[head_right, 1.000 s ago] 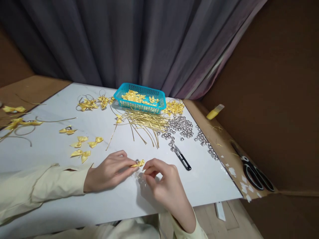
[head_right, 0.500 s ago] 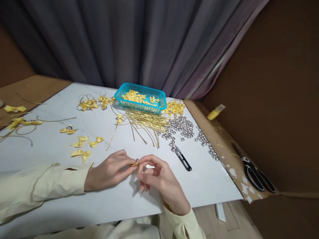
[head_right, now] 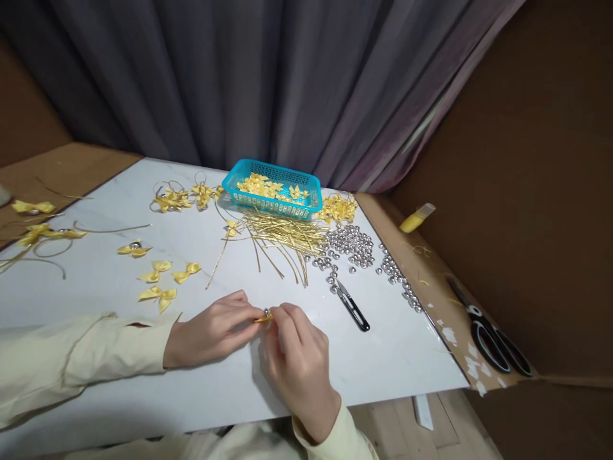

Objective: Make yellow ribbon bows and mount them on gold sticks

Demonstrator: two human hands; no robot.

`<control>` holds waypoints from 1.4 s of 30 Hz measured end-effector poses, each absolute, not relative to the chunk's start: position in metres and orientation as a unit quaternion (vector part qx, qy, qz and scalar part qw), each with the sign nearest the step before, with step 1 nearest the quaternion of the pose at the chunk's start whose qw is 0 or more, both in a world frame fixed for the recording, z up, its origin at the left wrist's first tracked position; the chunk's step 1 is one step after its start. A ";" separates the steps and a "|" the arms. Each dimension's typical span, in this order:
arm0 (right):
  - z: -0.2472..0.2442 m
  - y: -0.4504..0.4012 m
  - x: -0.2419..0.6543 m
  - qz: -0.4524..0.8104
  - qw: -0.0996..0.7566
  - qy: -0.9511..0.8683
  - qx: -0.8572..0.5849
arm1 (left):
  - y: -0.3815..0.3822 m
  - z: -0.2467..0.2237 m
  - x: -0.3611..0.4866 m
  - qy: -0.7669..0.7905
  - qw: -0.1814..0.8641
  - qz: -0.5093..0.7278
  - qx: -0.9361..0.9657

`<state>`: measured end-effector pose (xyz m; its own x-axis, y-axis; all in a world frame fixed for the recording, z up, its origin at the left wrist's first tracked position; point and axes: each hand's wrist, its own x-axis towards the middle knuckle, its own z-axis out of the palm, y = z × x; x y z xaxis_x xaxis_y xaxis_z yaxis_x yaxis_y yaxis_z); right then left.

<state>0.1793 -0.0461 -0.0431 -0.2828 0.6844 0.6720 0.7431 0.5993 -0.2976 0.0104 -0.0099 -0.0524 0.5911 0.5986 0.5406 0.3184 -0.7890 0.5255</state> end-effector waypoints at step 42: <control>-0.013 -0.048 0.197 0.127 0.351 -0.830 -0.415 | -0.011 -0.054 0.009 0.184 0.112 0.341 0.915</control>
